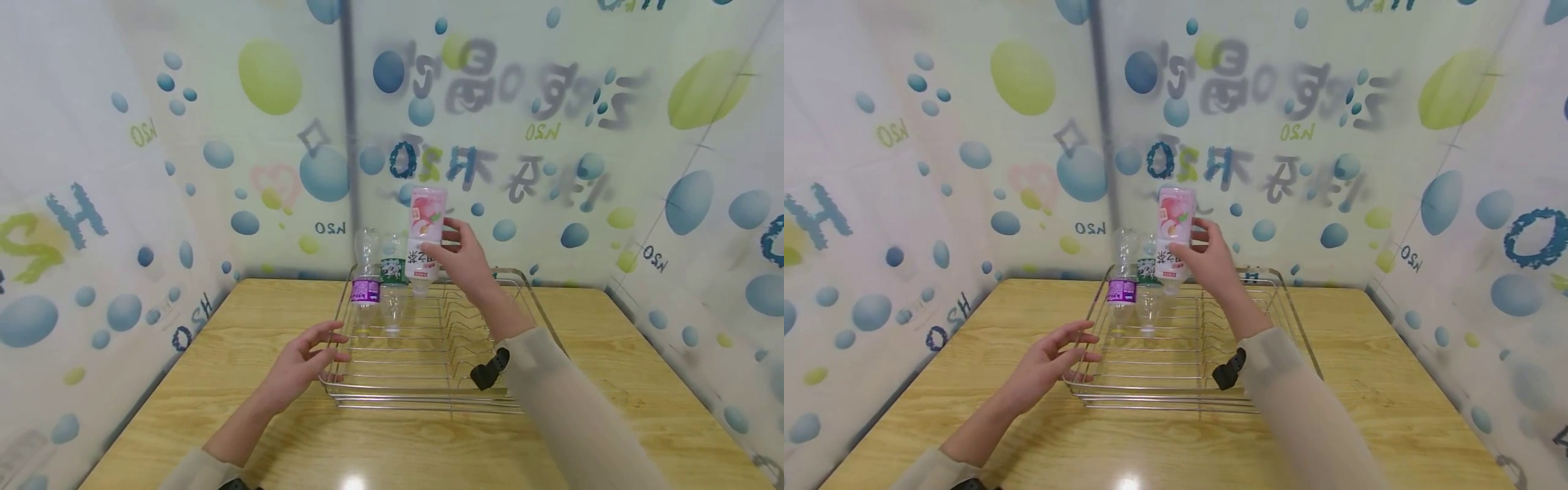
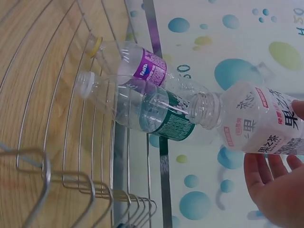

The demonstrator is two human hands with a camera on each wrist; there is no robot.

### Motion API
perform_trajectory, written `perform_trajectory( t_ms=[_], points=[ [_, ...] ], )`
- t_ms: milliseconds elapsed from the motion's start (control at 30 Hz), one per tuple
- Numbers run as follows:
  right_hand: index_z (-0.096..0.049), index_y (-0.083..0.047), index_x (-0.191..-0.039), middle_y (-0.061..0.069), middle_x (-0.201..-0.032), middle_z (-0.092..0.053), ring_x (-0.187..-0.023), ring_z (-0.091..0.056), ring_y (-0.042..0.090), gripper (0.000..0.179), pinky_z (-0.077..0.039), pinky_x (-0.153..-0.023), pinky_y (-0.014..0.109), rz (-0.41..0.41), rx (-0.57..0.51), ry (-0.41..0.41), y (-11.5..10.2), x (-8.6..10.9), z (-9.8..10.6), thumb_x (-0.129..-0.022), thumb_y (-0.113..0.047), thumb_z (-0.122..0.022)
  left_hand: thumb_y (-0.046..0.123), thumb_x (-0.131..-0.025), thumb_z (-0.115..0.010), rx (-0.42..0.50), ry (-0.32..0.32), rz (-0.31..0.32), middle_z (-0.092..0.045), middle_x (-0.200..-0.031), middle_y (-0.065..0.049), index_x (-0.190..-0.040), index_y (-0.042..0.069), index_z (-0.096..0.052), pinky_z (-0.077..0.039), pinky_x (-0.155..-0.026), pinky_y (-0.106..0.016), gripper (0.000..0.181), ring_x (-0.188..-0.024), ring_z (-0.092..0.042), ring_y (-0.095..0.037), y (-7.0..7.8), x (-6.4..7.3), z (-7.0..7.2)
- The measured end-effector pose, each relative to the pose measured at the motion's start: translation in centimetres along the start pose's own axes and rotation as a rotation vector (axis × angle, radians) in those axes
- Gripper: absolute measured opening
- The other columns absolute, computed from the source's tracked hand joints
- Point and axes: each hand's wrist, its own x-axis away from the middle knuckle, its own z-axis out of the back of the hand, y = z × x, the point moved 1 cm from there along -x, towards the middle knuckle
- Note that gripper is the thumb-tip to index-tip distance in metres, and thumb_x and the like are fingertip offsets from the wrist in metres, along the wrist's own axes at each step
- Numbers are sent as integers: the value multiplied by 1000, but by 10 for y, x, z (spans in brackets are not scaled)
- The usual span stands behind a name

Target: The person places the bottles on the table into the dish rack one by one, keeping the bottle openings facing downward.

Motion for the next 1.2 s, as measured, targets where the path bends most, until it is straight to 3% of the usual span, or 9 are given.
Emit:
perform_trajectory(
  t_ms=[267,667,967,1200],
  points=[
    [-37,-21,-168,13,-154,-53,-137,-59,33,76,-56,-112,54,-27,-64,58,15,-20,-14,-104,-33,-77,11,-112,-60,-2,-16,3,-46,-155,-37,-166,8,-42,-69,-90,-49,57,-121,-75,-30,-1,0,2],
    [-36,-23,-169,15,-155,-51,-134,-57,33,77,-55,-111,52,-56,-144,73,37,-32,-24,-104,-33,-77,10,-112,-61,15,-29,-12,-45,-155,-39,-166,7,-42,-69,-91,-49,57,-120,-75,-27,1,0,1],
    [-37,-22,-168,16,-155,-52,-134,-57,34,76,-55,-110,52,-77,-136,121,48,-32,-20,-104,-30,-76,11,-112,-61,12,-38,-23,-44,-155,-40,-166,7,-42,-69,-91,-49,57,-118,-75,-19,2,0,1],
    [-35,-20,-169,17,-156,-50,-135,-57,37,76,-56,-111,57,-119,-75,114,53,-30,-17,-105,-30,-75,11,-112,-61,16,-38,-25,-45,-155,-38,-166,7,-42,-69,-90,-50,57,-123,-74,-29,-1,0,2]
  ],
)
